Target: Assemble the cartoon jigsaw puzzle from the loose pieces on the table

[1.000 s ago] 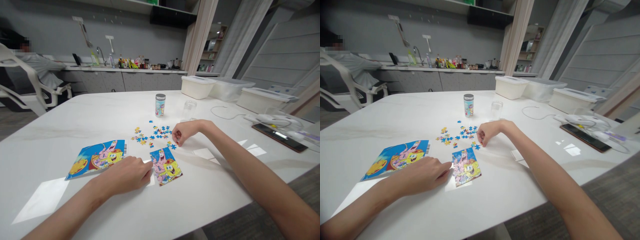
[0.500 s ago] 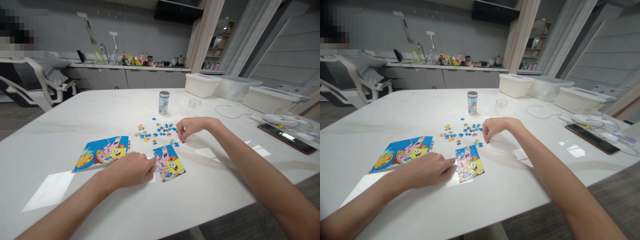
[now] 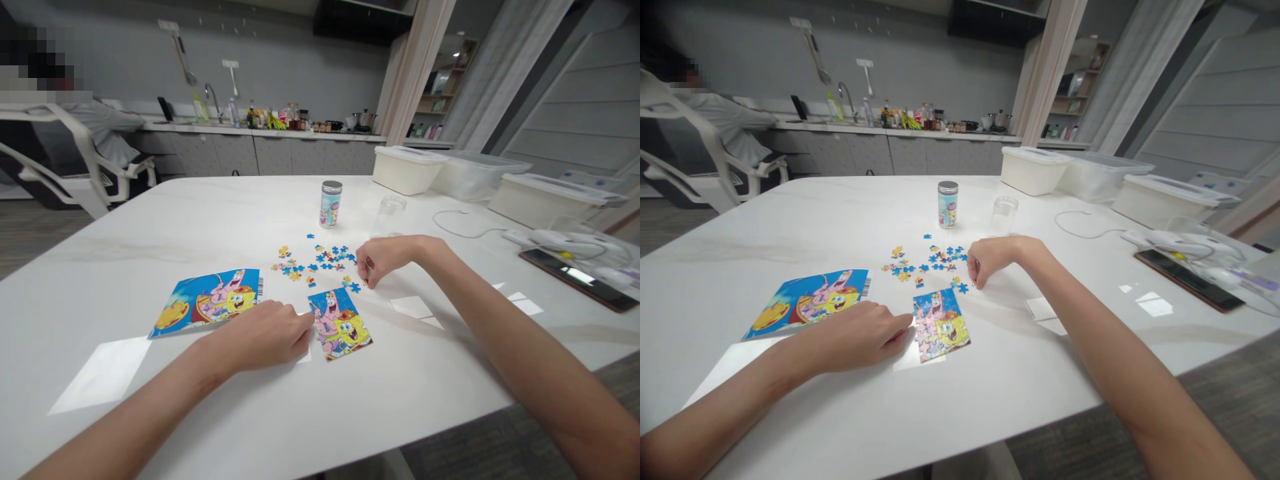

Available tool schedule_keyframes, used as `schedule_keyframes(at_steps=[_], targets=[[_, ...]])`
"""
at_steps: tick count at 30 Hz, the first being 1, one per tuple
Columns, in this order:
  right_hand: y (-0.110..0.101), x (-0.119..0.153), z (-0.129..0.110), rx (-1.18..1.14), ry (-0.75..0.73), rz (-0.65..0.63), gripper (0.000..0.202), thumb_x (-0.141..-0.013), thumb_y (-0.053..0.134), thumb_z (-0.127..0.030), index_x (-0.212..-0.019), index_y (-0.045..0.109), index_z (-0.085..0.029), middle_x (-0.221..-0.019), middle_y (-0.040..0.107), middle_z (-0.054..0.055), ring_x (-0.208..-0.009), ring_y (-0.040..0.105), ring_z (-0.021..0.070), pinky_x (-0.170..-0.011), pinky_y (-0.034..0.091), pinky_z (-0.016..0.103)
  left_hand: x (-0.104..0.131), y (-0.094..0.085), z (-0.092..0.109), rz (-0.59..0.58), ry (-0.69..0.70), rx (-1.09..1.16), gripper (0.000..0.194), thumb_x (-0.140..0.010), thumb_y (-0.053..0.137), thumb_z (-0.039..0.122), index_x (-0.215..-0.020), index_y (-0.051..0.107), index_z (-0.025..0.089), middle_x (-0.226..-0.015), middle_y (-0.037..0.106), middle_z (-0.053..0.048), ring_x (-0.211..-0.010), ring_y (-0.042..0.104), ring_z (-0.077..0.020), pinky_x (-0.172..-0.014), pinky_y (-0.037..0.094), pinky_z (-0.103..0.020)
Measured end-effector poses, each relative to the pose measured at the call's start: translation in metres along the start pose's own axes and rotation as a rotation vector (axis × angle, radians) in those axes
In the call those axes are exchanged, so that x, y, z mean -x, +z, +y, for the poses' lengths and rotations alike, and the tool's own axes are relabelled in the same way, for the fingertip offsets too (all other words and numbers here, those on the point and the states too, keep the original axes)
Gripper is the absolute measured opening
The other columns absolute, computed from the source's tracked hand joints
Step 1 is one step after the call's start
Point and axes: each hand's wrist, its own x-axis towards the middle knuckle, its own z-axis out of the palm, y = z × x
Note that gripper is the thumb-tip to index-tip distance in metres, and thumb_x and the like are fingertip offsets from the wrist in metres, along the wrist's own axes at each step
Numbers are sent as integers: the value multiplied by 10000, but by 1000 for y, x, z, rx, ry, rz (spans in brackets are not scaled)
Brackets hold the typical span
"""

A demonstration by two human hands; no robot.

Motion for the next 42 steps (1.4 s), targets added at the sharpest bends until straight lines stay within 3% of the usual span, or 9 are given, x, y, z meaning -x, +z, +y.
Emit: schedule_keyframes(at_steps=[11, 17, 20, 24, 26, 29, 33, 42], targets=[[8, -6, 14, -105, -85, -39, 139, -627, 706, -292, -720, 648, -207, -732, 677, 11, -664, 605, 174, -567, 408, 263, 1, -1, 2, 73, -7, 58, 221, -876, 386, 226, -729, 545, 179, -510, 539, -36, -443, 508, -175, -450, 258, -307], [-3, 1, -1, -162, -196, 26, 235, -698, 677, -317, -905, 664, -207, -759, 662, 17, -678, 587, 168, -610, 428, 274, 1, -3, 3, 61, -58, 96, 221, -873, 381, 223, -750, 560, 178, -551, 551, -41, -476, 512, -165, -475, 273, -301], [-3, 6, -20, -277, -282, 119, 190, -750, 638, -367, -818, 699, -200, -839, 684, 40, -766, 606, 179, -671, 444, 283, 0, -6, 2, 110, -209, 243, 202, -880, 389, 266, -813, 559, 180, -600, 564, -35, -577, 551, -178, -510, 322, -286], [25, 2, -42, -670, -225, 240, 276, -756, 639, -416, -901, 708, -191, -865, 700, 59, -790, 641, 186, -673, 477, 299, -1, -10, -2, 201, -366, 634, 250, -887, 428, 394, -987, 549, 200, -605, 566, 20, -620, 558, -155, -563, 382, -261], [42, -1, -51, -848, -162, 301, 285, -731, 681, -410, -912, 698, -190, -781, 703, 46, -731, 650, 176, -637, 485, 298, -2, -11, -3, 219, -393, 818, 285, -882, 448, 427, -1013, 558, 199, -544, 521, 56, -498, 486, -118, -510, 351, -242], [58, -3, -62, -1075, -99, 386, 239, -663, 754, -377, -773, 663, -186, -708, 701, 37, -695, 663, 173, -631, 507, 301, -5, -11, -4, 246, -399, 972, 267, -872, 477, 425, -948, 593, 197, -464, 408, 89, -405, 334, -84, -432, 240, -221], [62, 1, -70, -1241, -67, 352, 221, -664, 769, -354, -758, 653, -191, -768, 728, 59, -798, 690, 194, -700, 537, 311, -8, -9, -4, 266, -421, 1074, 221, -867, 487, 378, -859, 599, 187, -436, 325, 100, -396, 236, -68, -404, 158, -213], [67, 6, -72, -1388, -66, 244, 237, -659, 782, -350, -779, 656, -188, -822, 736, 72, -891, 690, 213, -763, 553, 322, -12, -3, -9, 221, -492, 1166, 232, -860, 498, 379, -884, 594, 169, -446, 336, 105, -390, 222, -60, -394, 141, -206]])
